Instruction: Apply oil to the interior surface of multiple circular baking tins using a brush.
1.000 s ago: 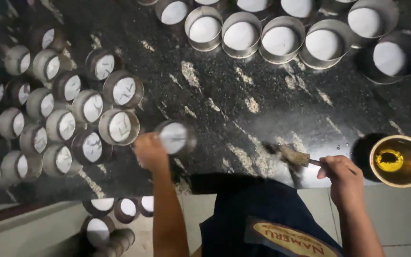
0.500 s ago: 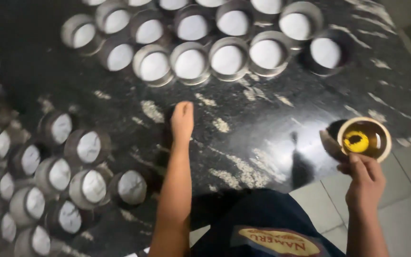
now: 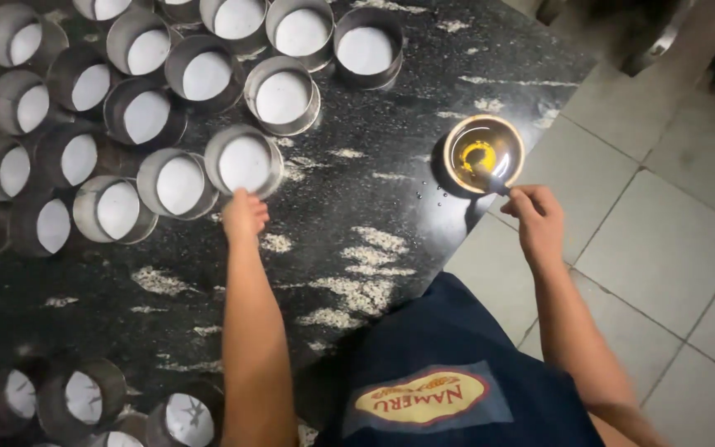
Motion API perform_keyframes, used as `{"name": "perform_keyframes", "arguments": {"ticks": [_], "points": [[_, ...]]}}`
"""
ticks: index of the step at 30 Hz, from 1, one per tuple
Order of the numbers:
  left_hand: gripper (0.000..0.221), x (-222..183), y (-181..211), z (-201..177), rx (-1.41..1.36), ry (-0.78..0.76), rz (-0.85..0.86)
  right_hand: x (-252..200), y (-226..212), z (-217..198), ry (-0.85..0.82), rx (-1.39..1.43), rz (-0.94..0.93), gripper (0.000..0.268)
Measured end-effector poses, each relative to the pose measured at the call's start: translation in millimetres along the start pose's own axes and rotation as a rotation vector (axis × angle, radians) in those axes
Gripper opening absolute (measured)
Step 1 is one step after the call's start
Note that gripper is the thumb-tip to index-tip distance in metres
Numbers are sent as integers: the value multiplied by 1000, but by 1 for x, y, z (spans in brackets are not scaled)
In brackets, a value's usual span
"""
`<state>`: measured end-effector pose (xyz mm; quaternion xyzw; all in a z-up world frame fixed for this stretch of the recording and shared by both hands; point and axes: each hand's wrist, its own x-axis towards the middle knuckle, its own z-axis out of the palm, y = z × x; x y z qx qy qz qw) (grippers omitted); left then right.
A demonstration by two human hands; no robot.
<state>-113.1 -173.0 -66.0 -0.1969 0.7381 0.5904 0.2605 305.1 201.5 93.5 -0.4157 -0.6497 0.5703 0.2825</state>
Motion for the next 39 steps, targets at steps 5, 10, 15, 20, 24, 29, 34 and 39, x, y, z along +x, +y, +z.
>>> {"name": "perform_keyframes", "arguments": {"ticks": [5, 10, 15, 20, 24, 29, 34, 39], "points": [[51, -96, -63, -32, 154, 17, 109, 9, -3, 3, -60, -41, -20, 20], [50, -149, -105, -61, 199, -30, -31, 14, -12, 0, -128, -114, 1, 19], [48, -227, -64, -38, 313, 96, -10, 12, -20, -7, -104, 34, -39, 19], [36, -264, -10, 12, 627, 268, 414, 9, -30, -12, -137, -13, -58, 19], [44, -291, 45, 59, 669, 201, 430, 8, -27, -8, -127, 42, -104, 20], [48, -301, 84, 104, 982, 66, 831, 5, -14, 13, -226, 59, -14, 22], [47, -272, 76, 128, 871, -129, 916, -13, -24, 96, -594, -64, -249, 22], [43, -274, 65, 127, 806, -228, 964, -28, 3, 129, -809, -507, -183, 21]]}}
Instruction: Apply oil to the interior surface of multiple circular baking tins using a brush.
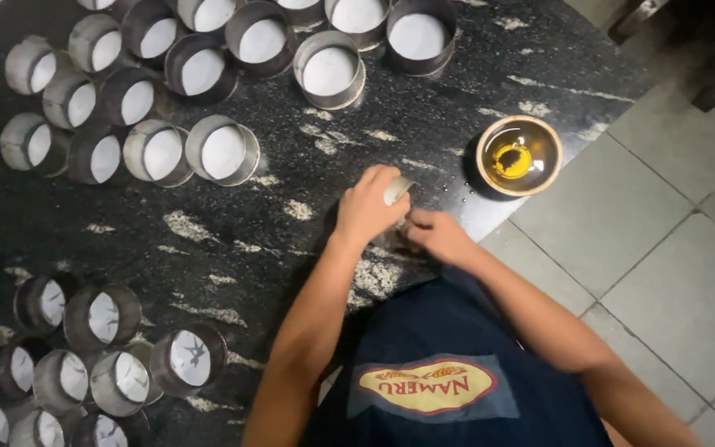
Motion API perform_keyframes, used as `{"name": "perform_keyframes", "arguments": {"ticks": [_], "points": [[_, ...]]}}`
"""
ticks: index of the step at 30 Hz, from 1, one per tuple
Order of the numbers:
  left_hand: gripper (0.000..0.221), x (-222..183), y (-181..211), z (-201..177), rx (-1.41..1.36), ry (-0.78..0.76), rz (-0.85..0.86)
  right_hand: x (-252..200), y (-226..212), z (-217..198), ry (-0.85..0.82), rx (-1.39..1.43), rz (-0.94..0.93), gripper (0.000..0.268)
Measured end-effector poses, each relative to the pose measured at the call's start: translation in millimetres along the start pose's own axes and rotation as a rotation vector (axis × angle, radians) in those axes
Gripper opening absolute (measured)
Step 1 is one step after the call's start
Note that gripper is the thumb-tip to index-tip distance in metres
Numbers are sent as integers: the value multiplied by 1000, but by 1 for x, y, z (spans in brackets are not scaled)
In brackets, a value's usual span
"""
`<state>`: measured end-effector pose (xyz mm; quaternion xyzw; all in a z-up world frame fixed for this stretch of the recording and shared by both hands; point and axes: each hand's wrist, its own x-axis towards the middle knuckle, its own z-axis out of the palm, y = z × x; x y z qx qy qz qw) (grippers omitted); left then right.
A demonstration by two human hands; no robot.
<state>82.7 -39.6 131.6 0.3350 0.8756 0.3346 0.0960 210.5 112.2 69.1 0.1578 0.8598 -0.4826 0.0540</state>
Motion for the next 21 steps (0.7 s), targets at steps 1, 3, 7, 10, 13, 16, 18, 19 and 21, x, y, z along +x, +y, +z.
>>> {"name": "perform_keyframes", "arguments": {"ticks": [1, 3, 7, 10, 13, 16, 18, 19, 21], "points": [[46, -6, -4, 3, -24, 46, 18, -5, -3, -3, -98, 267, 5, 18], [48, -20, -7, 2, -48, 94, 36, -8, -12, -6, -198, 531, 11, 17], [60, -53, -14, -5, -141, 268, 181, -5, -7, -4, 132, 77, -229, 19], [63, -64, -20, -6, -110, 205, 54, -20, -34, -13, -64, 168, -183, 19], [62, -53, -10, -23, -68, 34, -161, -25, -48, -8, 89, -51, -265, 19], [60, -45, -4, -28, -63, -48, -235, -19, -18, 17, 64, -80, -273, 17], [59, -42, -2, -29, -68, -31, -219, -16, -14, 19, -112, 134, -196, 15], [62, -46, 0, -30, -104, 9, -162, -19, -22, 13, -176, 322, -73, 19], [66, -55, -5, -26, -140, 47, -101, -19, -33, 6, -234, 508, 53, 26]]}}
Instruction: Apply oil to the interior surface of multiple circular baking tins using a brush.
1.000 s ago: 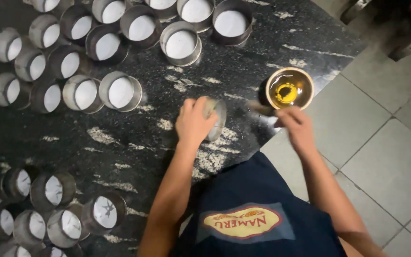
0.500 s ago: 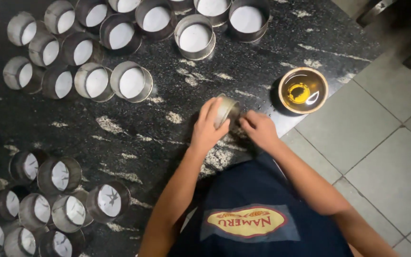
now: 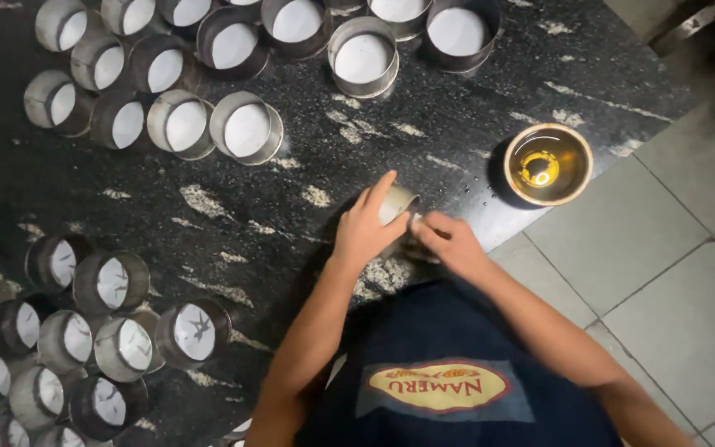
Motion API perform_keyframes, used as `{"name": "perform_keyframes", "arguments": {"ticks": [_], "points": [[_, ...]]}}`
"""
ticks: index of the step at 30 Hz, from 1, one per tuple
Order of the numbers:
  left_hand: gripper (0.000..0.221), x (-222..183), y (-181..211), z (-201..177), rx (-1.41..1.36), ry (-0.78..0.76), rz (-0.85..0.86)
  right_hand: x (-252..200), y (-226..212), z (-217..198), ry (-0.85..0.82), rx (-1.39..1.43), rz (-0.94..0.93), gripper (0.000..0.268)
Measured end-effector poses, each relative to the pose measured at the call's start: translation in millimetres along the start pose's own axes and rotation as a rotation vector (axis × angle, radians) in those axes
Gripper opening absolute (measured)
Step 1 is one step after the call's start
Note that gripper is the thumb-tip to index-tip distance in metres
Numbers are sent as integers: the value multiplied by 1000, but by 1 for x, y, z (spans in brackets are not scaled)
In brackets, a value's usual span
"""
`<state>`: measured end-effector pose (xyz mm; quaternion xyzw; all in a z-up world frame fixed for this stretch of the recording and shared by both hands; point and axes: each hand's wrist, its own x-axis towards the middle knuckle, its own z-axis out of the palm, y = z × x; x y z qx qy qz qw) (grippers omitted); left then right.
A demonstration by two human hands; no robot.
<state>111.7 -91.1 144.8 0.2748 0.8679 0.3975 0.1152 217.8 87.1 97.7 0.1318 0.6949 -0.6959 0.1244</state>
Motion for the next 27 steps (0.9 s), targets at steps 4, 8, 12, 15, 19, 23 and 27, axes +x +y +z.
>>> {"name": "perform_keyframes", "arguments": {"ticks": [4, 8, 12, 15, 19, 23, 27], "points": [[70, -25, -25, 14, -86, 235, 171, 6, 4, -6, 301, -608, -325, 25], [65, -26, -28, 6, -36, 150, -27, -15, -43, -1, 73, -441, -349, 24], [66, -13, -21, 1, 4, -14, -99, -7, -14, 3, 312, -935, -661, 22], [61, -9, -13, 5, 31, -17, -105, -2, -5, -2, -99, -215, 29, 25], [56, -23, -13, 13, 7, 143, 130, -5, -16, -2, 167, -382, -195, 23], [58, -37, -24, 21, -86, 273, 244, 7, 10, -11, 122, -352, -55, 24], [61, -38, -6, 4, -70, 177, -5, -21, -27, 1, 108, -350, -302, 22]]}}
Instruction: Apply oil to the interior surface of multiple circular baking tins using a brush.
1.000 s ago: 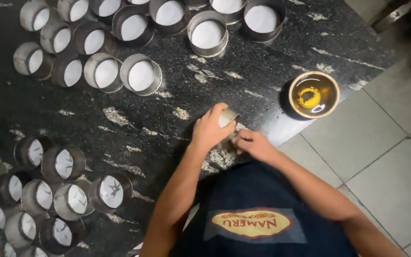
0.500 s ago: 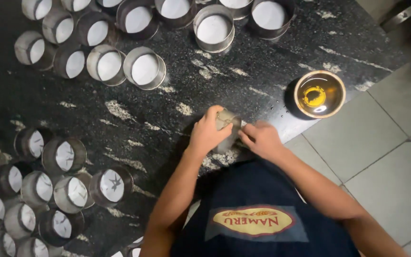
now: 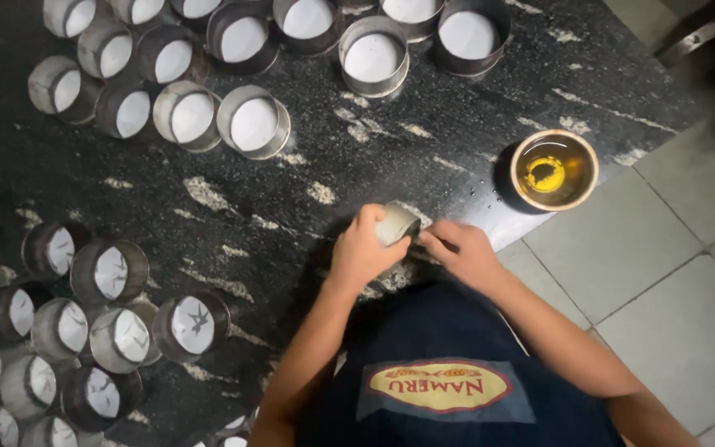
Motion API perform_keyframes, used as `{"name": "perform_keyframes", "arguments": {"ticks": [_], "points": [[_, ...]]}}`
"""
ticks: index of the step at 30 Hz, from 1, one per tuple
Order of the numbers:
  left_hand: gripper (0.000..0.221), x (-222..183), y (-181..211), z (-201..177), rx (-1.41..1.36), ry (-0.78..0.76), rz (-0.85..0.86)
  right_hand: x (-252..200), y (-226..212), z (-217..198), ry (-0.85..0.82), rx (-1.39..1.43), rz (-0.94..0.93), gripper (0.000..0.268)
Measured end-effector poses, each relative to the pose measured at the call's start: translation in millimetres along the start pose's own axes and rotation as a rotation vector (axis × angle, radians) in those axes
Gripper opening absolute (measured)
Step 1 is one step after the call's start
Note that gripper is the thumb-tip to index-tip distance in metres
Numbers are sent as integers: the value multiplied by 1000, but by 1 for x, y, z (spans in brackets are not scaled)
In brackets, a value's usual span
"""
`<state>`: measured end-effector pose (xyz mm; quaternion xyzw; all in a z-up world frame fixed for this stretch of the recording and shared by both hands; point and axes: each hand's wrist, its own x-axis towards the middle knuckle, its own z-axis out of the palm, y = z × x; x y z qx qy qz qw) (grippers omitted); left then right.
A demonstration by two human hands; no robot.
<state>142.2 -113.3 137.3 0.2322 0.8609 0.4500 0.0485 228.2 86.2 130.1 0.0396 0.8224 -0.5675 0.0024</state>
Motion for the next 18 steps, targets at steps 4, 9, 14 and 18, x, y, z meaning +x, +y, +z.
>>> {"name": "perform_keyframes", "arguments": {"ticks": [4, 9, 14, 18], "points": [[58, 14, 1, -3, 76, -180, -135, -3, 37, 20, 79, -370, -115, 26], [58, 8, -2, 3, 70, -155, -34, -1, 21, 11, -148, 342, 357, 28], [69, -16, -21, 11, -123, -22, 217, 7, 38, 10, -15, -106, 131, 22], [63, -21, -13, 9, -29, 47, 61, -1, 11, 5, -98, 152, 302, 30]]}}
